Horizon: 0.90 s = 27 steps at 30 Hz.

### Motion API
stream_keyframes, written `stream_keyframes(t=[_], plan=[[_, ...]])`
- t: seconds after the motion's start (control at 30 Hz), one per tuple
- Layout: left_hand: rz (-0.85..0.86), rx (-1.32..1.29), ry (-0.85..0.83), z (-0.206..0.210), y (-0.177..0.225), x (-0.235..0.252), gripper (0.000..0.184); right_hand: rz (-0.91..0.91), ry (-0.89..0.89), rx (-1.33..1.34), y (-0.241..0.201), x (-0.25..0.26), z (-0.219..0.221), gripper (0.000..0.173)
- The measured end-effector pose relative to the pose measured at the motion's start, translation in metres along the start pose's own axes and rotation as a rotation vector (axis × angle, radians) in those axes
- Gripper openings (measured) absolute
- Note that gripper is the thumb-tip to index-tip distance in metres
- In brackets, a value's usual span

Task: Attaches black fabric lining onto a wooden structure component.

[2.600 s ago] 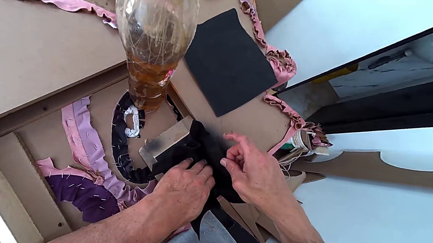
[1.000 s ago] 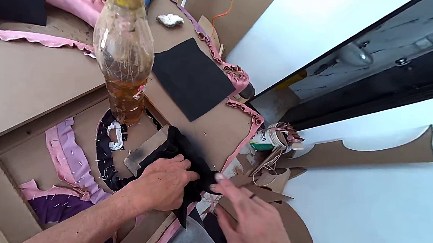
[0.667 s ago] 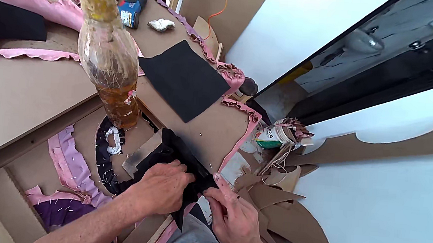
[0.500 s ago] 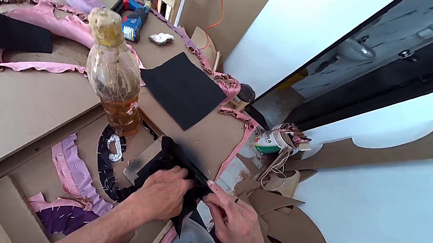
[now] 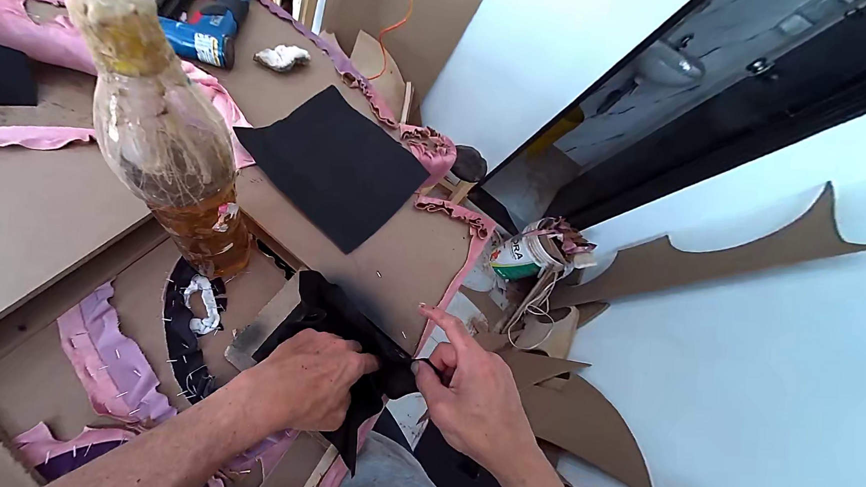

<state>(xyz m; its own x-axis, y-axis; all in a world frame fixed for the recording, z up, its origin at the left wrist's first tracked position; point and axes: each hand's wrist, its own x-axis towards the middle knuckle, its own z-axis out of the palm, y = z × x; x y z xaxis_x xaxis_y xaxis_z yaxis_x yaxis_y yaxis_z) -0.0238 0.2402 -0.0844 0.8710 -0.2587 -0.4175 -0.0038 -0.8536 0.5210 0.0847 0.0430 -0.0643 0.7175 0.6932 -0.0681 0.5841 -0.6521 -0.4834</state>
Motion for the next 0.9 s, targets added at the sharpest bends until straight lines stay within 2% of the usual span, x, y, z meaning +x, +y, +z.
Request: stream_keyframes(t=[0.1, 0.23, 0.3, 0.37, 0.43, 0.57, 0.73, 0.9], plan=[[-0.012, 0.059, 0.021, 0.003, 0.004, 0.002, 0.045, 0.112, -0.033, 0.057, -0.003, 0.007, -0.004, 0.061], [0.031, 0.033, 0.036, 0.000, -0.003, 0.003, 0.035, -0.082, -0.059, -0.212, -0.007, 0.011, -0.016, 0.066], [0.073, -0.055, 0.074, -0.001, -0.014, 0.002, 0.030, -0.104, -0.129, -0.250, -0.009, 0.011, -0.020, 0.069], [0.077, -0.094, 0.093, -0.002, -0.016, -0.001, 0.028, -0.049, -0.208, -0.185, -0.008, 0.009, -0.020, 0.067], [0.075, -0.099, 0.111, 0.000, -0.014, -0.002, 0.025, 0.050, -0.253, -0.003, -0.006, 0.007, -0.015, 0.062], [0.056, -0.062, 0.064, 0.000, -0.008, 0.001, 0.028, 0.139, -0.263, 0.225, -0.008, 0.008, -0.012, 0.059], [0.114, 0.180, 0.066, 0.000, -0.011, 0.002, 0.036, 0.210, -0.297, 0.381, -0.007, 0.015, -0.020, 0.056], [0.174, 0.422, -0.110, -0.024, -0.001, 0.006, 0.027, 0.065, -0.332, 0.347, 0.000, 0.017, -0.024, 0.056]])
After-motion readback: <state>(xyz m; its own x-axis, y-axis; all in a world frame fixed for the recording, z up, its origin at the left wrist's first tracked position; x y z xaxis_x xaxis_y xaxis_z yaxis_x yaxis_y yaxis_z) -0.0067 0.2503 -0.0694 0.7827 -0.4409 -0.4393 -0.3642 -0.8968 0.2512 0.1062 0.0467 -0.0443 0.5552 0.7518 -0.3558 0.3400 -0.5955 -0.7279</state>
